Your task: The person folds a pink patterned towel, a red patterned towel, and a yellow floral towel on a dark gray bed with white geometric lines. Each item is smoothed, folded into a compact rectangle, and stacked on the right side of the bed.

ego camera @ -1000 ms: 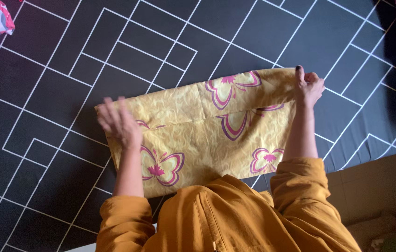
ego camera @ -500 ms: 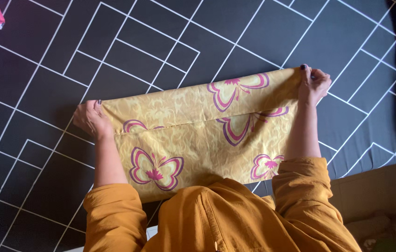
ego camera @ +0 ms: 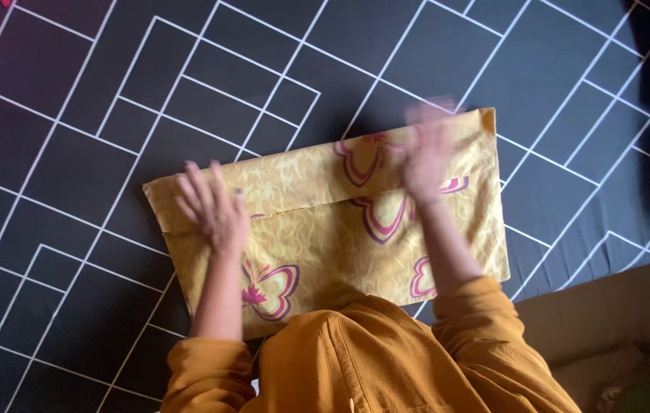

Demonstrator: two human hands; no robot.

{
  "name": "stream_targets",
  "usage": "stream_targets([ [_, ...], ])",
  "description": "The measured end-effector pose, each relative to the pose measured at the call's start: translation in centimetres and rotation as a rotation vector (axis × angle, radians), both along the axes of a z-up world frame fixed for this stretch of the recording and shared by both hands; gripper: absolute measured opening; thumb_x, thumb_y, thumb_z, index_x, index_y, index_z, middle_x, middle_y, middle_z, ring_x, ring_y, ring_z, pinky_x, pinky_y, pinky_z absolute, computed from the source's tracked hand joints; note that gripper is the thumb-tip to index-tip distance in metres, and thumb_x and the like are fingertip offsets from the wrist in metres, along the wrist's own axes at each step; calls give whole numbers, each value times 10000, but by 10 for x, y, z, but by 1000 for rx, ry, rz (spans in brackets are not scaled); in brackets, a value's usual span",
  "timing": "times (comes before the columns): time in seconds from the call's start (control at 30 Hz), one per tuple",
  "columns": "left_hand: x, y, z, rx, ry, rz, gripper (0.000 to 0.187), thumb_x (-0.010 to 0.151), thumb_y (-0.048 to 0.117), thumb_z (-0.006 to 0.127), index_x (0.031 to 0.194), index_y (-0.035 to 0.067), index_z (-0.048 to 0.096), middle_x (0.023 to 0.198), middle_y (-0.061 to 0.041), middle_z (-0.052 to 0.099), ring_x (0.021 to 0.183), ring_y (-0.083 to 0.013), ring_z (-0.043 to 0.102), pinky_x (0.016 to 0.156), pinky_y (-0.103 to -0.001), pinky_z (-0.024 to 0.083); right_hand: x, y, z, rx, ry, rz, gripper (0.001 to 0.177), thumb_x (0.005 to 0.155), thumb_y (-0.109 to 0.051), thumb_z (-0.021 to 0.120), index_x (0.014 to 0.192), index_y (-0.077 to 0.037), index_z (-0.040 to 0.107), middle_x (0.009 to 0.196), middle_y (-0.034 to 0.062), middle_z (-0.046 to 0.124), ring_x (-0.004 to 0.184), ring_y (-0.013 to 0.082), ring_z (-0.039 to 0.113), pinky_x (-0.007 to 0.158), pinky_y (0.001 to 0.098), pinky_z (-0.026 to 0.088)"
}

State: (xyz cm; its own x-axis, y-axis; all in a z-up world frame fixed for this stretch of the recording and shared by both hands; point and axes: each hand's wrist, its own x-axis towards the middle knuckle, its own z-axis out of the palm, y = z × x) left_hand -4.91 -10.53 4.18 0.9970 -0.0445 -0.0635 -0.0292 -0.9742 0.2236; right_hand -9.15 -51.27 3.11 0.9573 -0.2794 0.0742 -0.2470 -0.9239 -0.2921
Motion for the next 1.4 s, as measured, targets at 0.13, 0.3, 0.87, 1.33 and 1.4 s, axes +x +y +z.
stream_targets([
  [0.13,-5,-17,-2,18,140,32,759,1024,468,534,1661,204,218,1722,-180,36,1568,-431,33,1217,-653,0,-4,58,10,-158,122,352,724,1045,-533,465,1609,-96,345,1658,227,296,1530,423,268,1223,591,160],
  [0.3,-5,3,-13,88,134,47,777,1013,526,512,1671,244,209,1731,-185,52,1590,-412,58,1249,-624,18,-20,-30,5,-311,245,92,724,1081,-513,472,1653,-107,292,1673,239,251,1537,419,232,1205,608,156],
  [0.87,-257,70,48,-136,-159,-154,656,725,-16,630,1366,126,637,1495,-129,538,1469,-384,426,1228,-568,309,-205,-28,55,9,63,131,800,804,-366,837,1489,-130,497,1552,302,395,1473,470,344,1098,624,357],
  [1.33,-264,136,35,-205,-299,-383,363,888,-76,638,1211,69,716,1344,-90,695,1277,-268,646,1113,-392,480,-291,49,41,-182,-46,412,355,906,-135,709,1251,-165,629,1135,98,630,1036,295,585,869,476,468],
  [1.4,-263,142,36,-244,-316,-346,281,903,-64,640,1133,72,727,1249,-99,735,1191,-276,688,1080,-390,500,-301,25,37,-131,-88,273,248,993,-69,684,1187,-224,695,1058,33,641,1016,273,584,872,462,474],
])
